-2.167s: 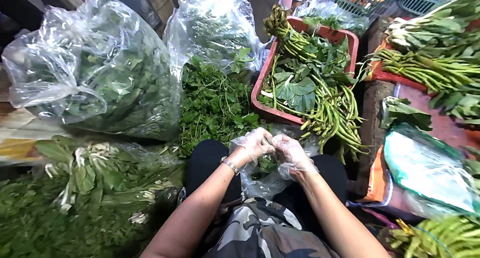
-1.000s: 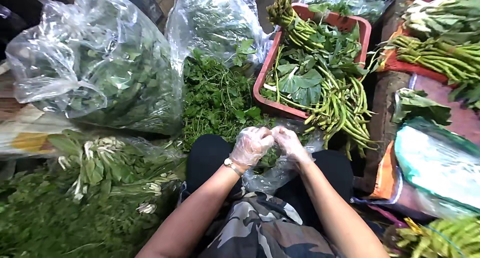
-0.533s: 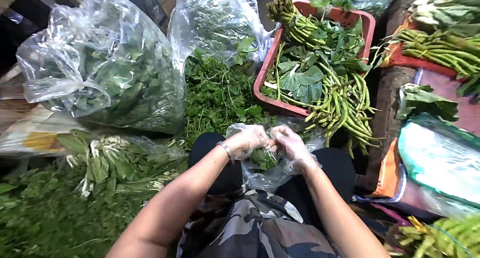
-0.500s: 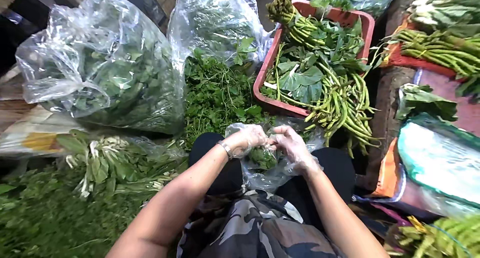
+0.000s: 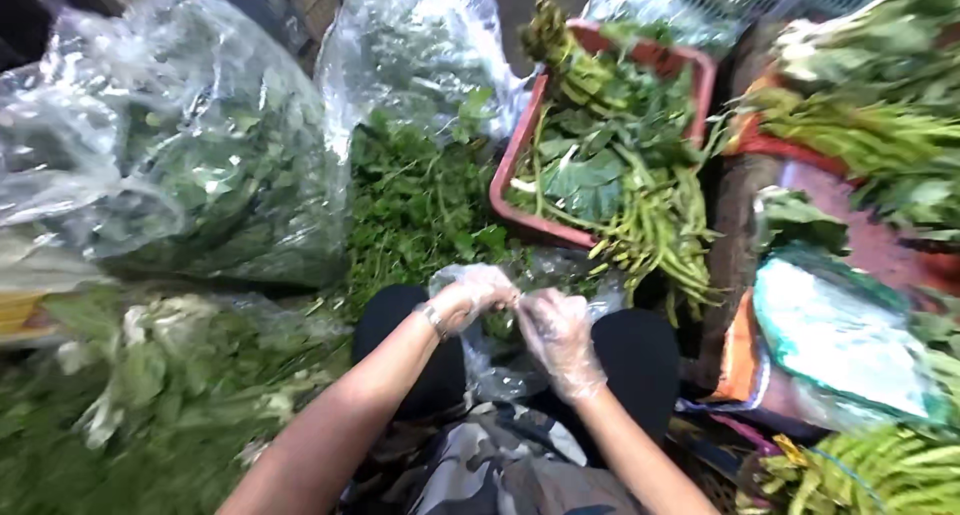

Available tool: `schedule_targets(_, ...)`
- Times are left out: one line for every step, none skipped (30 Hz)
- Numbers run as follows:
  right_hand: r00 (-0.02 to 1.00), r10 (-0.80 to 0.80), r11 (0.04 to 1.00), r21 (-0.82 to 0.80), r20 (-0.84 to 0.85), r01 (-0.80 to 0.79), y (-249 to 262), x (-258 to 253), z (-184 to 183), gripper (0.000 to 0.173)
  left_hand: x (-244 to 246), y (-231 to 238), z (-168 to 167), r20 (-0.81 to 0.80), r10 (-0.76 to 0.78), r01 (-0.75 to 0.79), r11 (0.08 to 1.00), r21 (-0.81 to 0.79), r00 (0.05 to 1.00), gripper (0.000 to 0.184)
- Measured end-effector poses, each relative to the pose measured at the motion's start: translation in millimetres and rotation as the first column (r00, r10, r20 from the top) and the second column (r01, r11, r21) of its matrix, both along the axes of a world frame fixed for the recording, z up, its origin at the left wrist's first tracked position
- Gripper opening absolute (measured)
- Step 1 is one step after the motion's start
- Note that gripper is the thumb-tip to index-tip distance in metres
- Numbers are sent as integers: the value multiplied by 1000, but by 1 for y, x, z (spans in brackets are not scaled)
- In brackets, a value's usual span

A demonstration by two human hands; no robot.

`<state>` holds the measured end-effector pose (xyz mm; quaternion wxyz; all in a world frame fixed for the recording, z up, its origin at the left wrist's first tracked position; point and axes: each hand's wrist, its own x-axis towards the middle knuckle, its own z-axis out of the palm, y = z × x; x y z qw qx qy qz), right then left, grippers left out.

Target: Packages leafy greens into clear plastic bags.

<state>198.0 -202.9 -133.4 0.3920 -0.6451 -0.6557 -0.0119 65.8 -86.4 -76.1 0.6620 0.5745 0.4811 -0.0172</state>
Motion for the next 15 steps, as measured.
schedule_targets(998, -24, 1000, -3, 59, 24, 2, 2, 4, 11, 3, -1, 3, -8, -37, 37, 999, 38, 999, 5)
schedule_targets(994, -34, 999, -7, 101, 35, 3, 4, 7, 11, 5, -3, 6, -18, -53, 54, 996, 67, 998, 7)
schedule_targets(992, -27, 999, -19, 127, 30, 4, 4, 10, 11, 7, -4, 6, -40, -63, 67, 992, 110, 997, 9)
schedule_targets(989, -7, 1000, -29, 147, 11, 2, 4, 12, 11, 7, -4, 4, -89, -85, 100, 979, 177, 992, 10)
schedule_targets(985, 21, 999, -31, 171, -16, 0, 4, 13, 11, 8, -2, 2, -172, -127, 168, 953, 252, 977, 15)
schedule_targets(980, 54, 998, -39, 193, -47, -4, 4, 12, 10, 9, 1, 0, -278, -167, 253, 915, 313, 946, 22)
schedule_targets(975, 87, 995, -61, 203, -76, -10, 4, 10, 9, 10, 2, -1, -374, -196, 331, 880, 341, 906, 27)
schedule_targets(973, 115, 991, -86, 200, -100, -16, 5, 7, 8, 12, 1, -2, -441, -214, 386, 855, 348, 872, 30)
schedule_targets(973, 135, 987, -115, 186, -115, -20, 7, 3, 7, 14, -2, 0, -483, -223, 419, 839, 346, 847, 31)
schedule_targets(977, 152, 977, -171, 148, -126, -23, 9, 3, 7, 15, -4, 1, -496, -228, 430, 836, 342, 838, 32)
schedule_targets(985, 159, 952, -274, 73, -134, -25, 10, 8, 9, 14, -4, 1, -480, -229, 418, 844, 335, 847, 31)
schedule_targets(988, 146, 896, -417, -48, -153, -25, 13, 18, 15, 12, -4, 0, -417, -220, 371, 870, 325, 882, 28)
schedule_targets(979, 99, 833, -523, -178, -179, -25, 16, 29, 20, 9, -4, 0, -301, -184, 279, 908, 312, 936, 23)
schedule_targets(954, 32, 799, -565, -299, -204, -24, 19, 38, 27, 6, -5, 0, -161, -110, 154, 945, 289, 981, 15)
schedule_targets(920, -36, 784, -581, -391, -217, -25, 21, 47, 42, 3, -7, 2, -29, -15, 22, 970, 243, 999, 5)
